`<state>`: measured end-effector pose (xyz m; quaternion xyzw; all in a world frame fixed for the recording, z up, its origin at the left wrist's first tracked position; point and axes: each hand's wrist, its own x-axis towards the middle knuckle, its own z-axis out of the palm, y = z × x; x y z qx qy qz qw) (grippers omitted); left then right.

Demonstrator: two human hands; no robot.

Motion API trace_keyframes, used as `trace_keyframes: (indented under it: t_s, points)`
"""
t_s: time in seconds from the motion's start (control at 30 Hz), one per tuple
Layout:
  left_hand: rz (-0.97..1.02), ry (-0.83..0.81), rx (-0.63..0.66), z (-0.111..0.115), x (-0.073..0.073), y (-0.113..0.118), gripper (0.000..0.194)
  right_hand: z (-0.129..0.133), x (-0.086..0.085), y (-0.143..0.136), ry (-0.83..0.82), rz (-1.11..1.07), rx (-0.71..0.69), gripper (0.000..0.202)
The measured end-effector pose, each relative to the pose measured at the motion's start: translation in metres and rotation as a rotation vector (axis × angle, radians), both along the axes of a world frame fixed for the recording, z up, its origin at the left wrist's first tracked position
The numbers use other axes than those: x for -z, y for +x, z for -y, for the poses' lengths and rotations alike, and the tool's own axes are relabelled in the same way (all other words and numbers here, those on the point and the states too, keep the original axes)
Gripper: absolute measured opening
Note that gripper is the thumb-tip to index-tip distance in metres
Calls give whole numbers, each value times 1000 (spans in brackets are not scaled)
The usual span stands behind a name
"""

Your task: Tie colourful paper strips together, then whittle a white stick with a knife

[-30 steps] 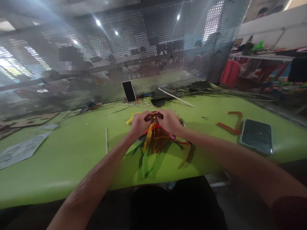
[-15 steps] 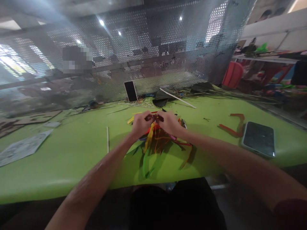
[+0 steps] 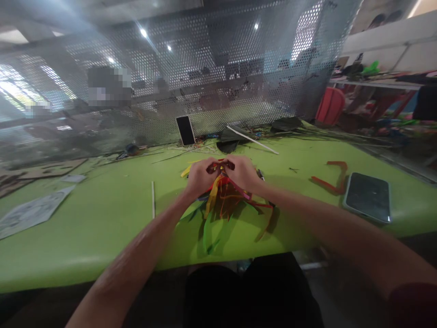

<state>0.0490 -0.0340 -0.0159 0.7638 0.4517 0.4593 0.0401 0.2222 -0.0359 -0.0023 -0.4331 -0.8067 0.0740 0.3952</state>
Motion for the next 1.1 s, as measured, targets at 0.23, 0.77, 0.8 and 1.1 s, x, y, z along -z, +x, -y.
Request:
trace_keyframes:
  t_s: [0.23,0.77,0.8,1.1]
  points:
    - [-52,0,-18,-1,1,-1,17,-1,8,-3,-67,21,-26,13]
    - [-2,-2,-12,-2,3,-2,13,-1,2,-1,-34,-33,-29,18]
    - [-6,4,-5,-3,3,-2,14,-1,1,-1,-38,-25,-20,18]
    - [-83,59,-4,-2,2,-1,11,2,1,-3,-58,27,17,13]
